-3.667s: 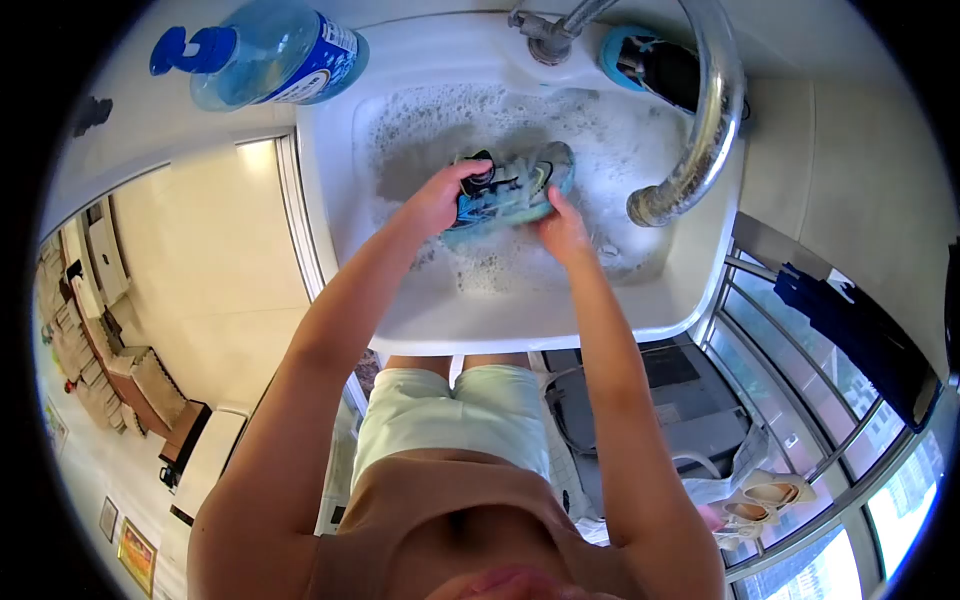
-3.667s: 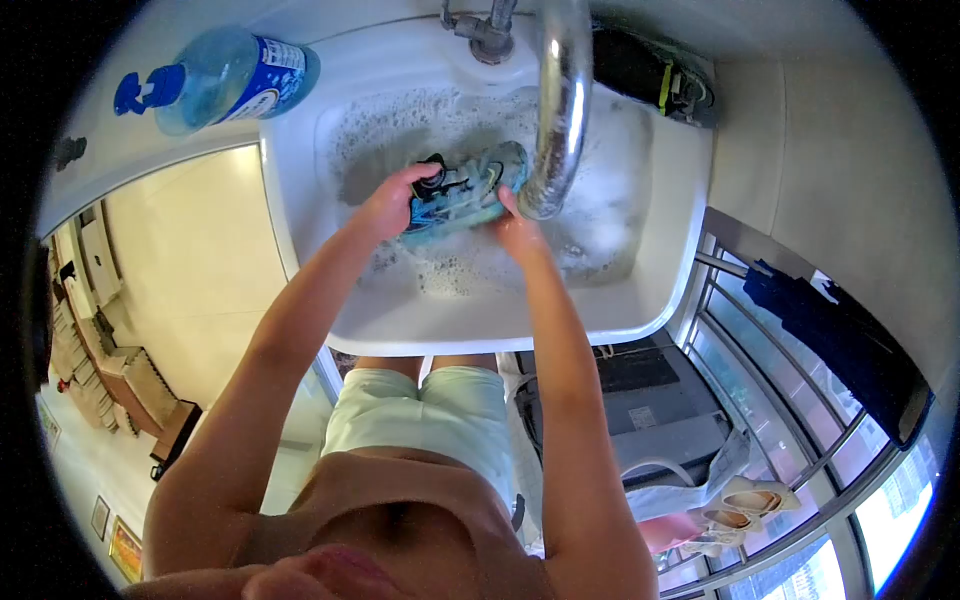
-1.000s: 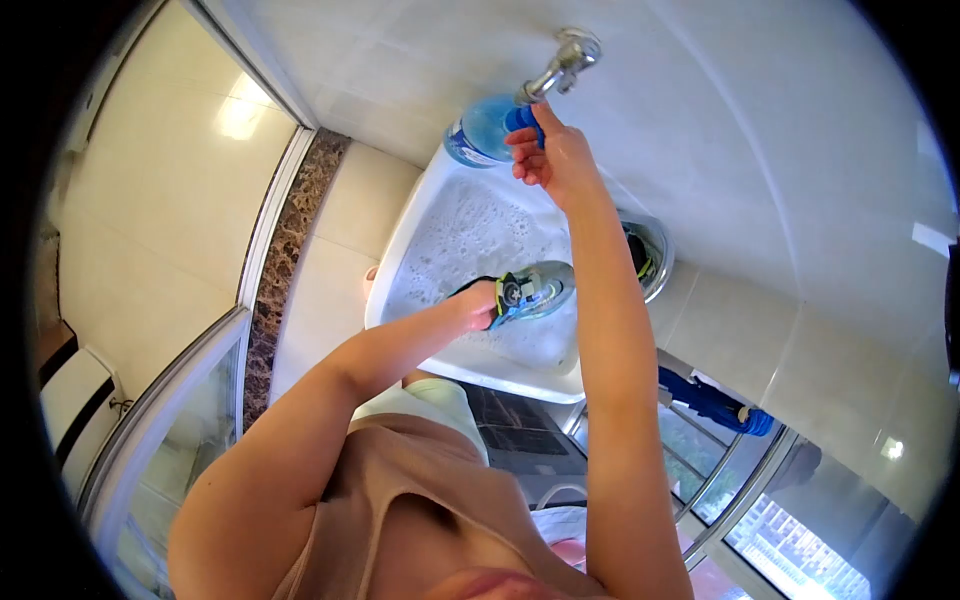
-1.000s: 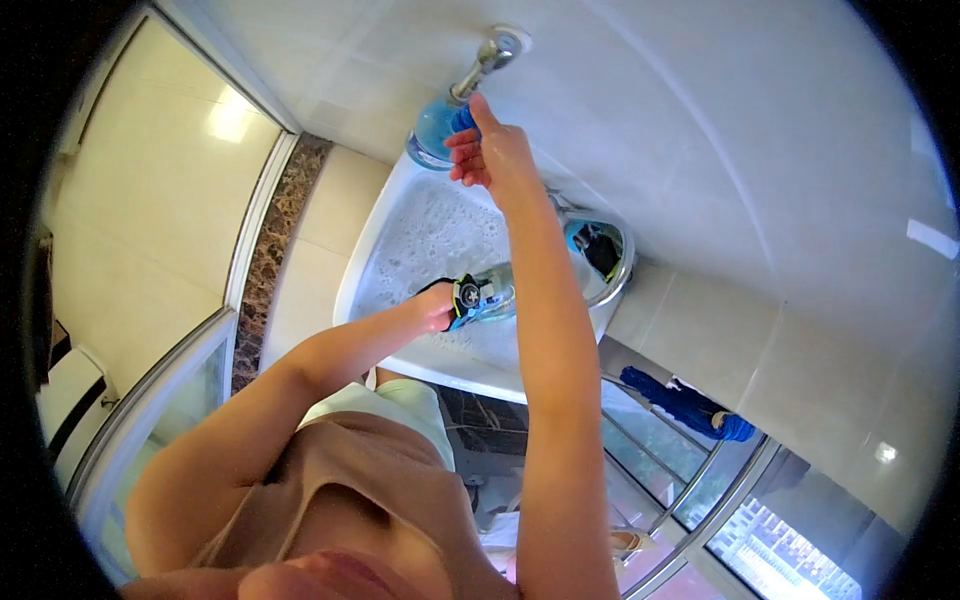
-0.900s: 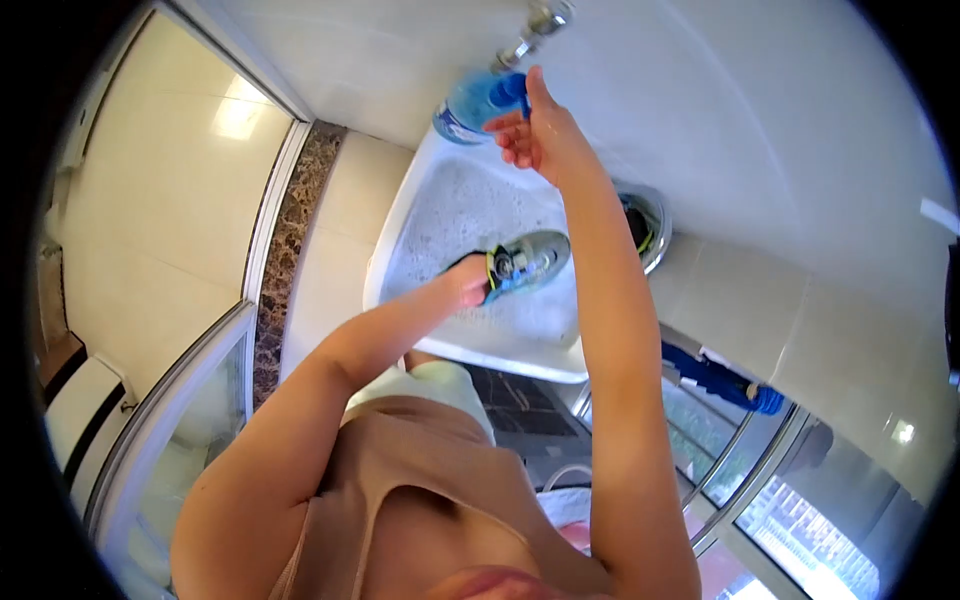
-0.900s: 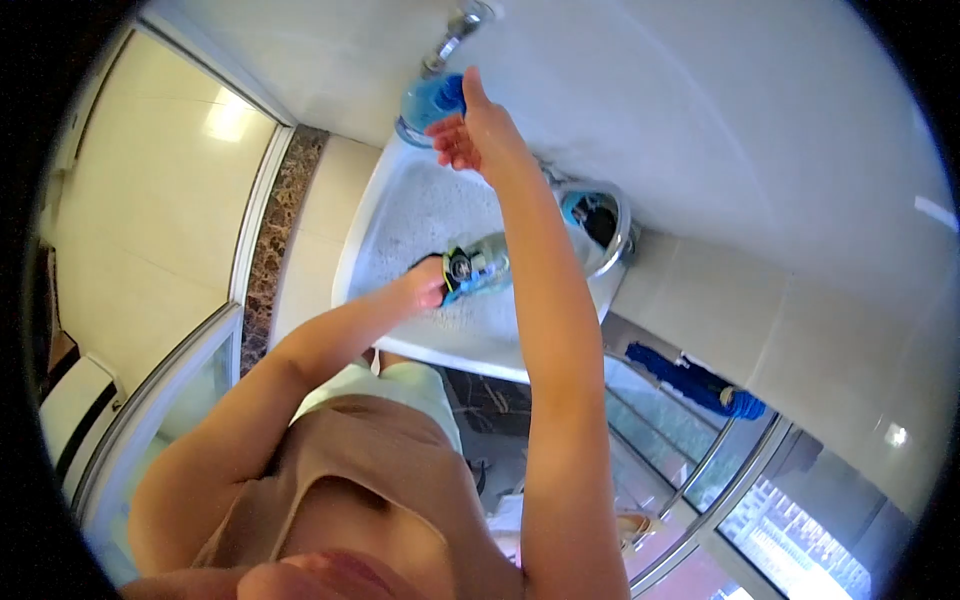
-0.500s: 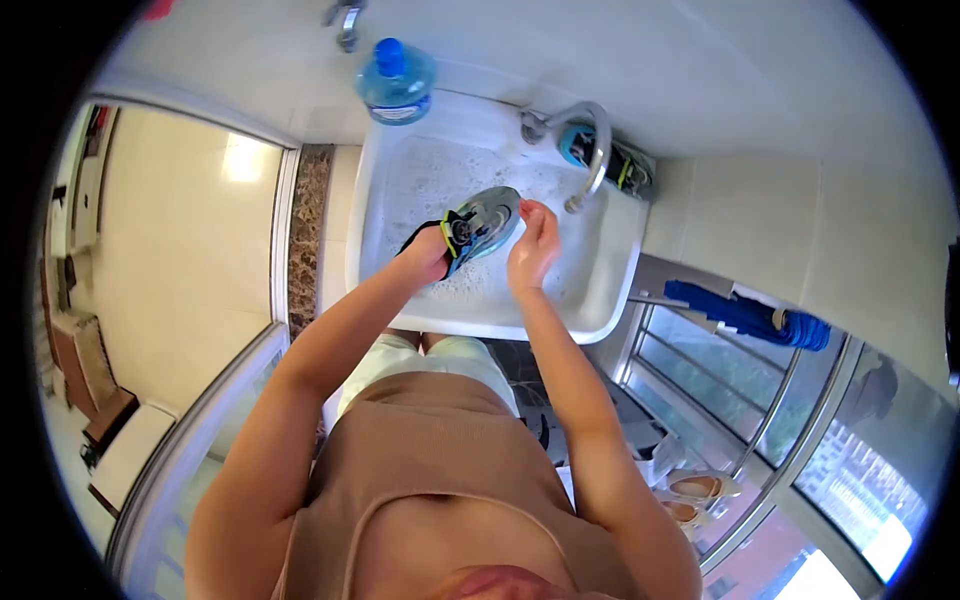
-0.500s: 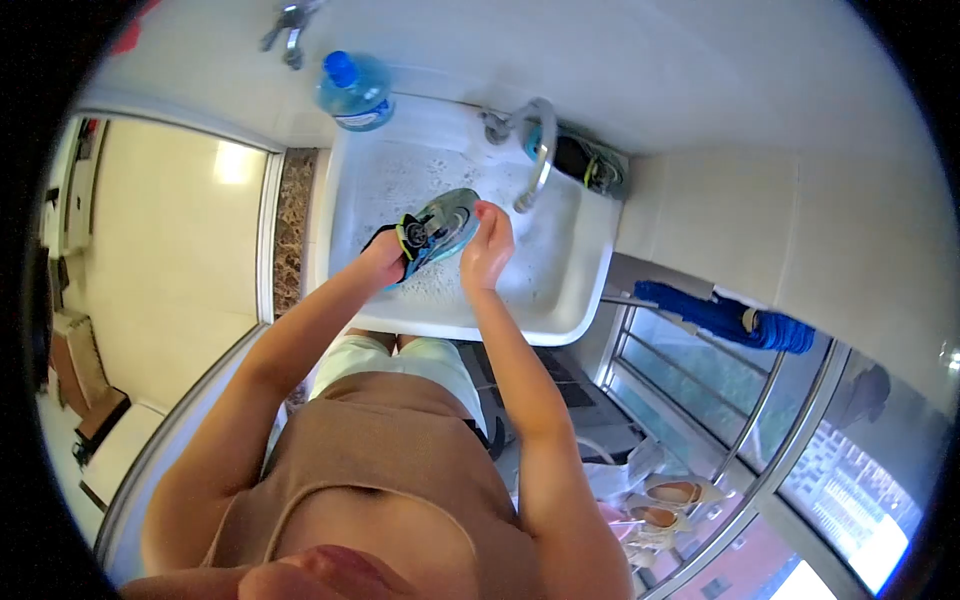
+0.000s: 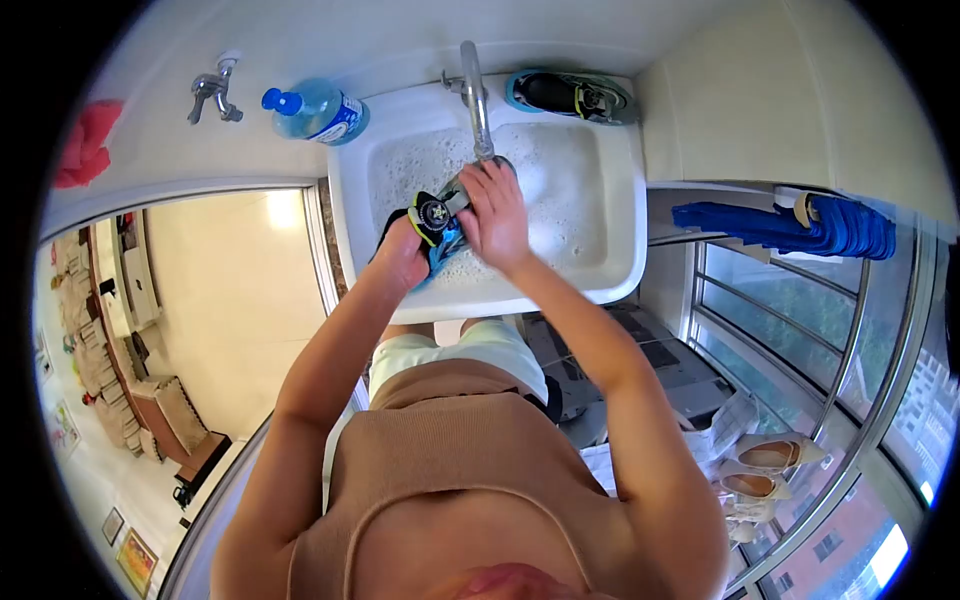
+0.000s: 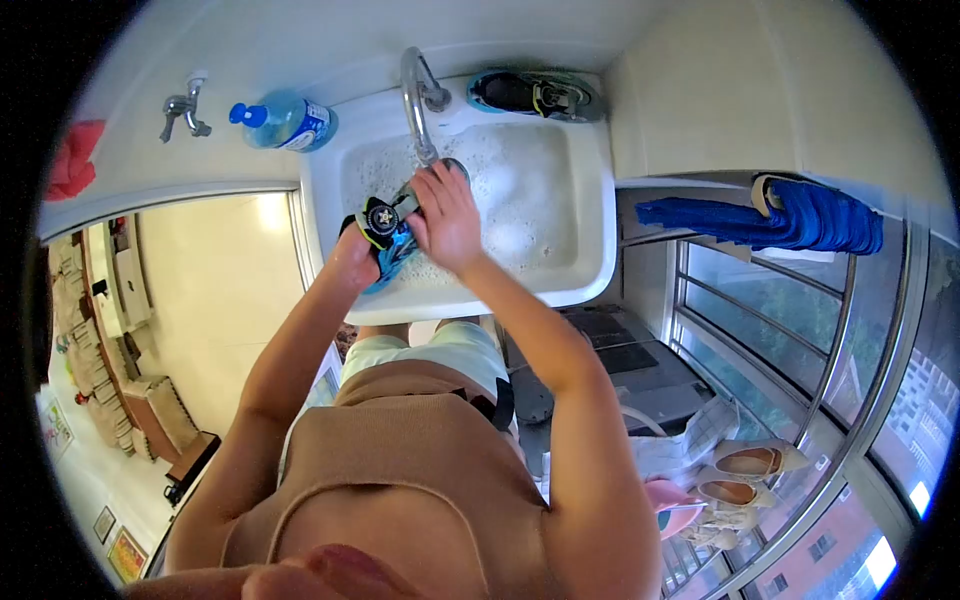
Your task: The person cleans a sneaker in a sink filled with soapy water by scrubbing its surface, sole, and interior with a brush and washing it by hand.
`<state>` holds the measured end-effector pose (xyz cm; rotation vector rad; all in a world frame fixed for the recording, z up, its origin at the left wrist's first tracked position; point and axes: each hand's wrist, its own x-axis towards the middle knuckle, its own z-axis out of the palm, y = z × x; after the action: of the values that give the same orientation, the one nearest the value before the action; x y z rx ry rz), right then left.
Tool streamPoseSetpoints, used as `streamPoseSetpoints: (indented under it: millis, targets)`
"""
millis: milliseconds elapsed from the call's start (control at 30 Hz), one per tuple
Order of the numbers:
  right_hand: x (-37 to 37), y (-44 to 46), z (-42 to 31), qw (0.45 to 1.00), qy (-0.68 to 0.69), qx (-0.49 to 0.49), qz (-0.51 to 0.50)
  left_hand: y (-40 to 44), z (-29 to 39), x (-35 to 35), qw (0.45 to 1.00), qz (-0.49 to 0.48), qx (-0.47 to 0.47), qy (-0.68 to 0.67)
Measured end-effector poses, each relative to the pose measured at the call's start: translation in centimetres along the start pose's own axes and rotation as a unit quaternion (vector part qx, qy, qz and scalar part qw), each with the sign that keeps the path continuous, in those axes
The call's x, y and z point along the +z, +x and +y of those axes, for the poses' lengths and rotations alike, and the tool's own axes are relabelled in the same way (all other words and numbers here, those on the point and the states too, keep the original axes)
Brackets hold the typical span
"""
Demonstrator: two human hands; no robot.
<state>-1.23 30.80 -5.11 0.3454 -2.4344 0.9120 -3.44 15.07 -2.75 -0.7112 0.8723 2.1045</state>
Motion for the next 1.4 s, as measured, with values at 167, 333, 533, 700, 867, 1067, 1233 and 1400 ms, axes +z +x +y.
streamPoseSetpoints:
  millis: [167, 333, 533, 700, 867, 1067, 1233, 1400]
  targets:
    - [-0.4, -0.9, 1.7, 0.988, 0.075, -0.070, -0.116, 0.1, -1.7, -1.2, 0.997, 0.018, -0.013, 0.075]
    - [-3.7, -1.4, 5.8, 0.990, 0.004, -0.034, -0.136, -1.1, -1.5, -1.0, 0.967, 0.061, 0.006, 0.246]
    - [-4.6, -1.1, -0.7, 0.966, 0.111, -0.093, -0.213, -1.8, -2.2, -2.1, 0.852, -0.078, 0.126, 0.503]
    - [-6.7, -1.9, 0.4, 0.956, 0.094, -0.095, -0.260, -3.2, 0.5, -3.6, 0.725, -0.095, 0.122, 0.671]
    - [-5.9, -1.6, -1.0, 0.970, 0.081, -0.086, -0.212, -3.3, 0.4, -2.0, 0.735, -0.121, 0.153, 0.649]
    - [-4.1, -1.8, 0.5, 0.972, 0.085, -0.099, -0.195, -2.5, 0.2, -3.7, 0.758, -0.106, 0.190, 0.615]
    - [-2.1, -1.7, 2.2, 0.997, -0.007, -0.035, -0.072, -2.3, -1.3, -2.9, 0.962, 0.019, 0.038, 0.269]
    - [4.1, -2.1, -2.1, 0.990, 0.077, 0.098, 0.060, 1.7, -1.2, -4.0, 0.997, 0.031, 0.027, 0.068]
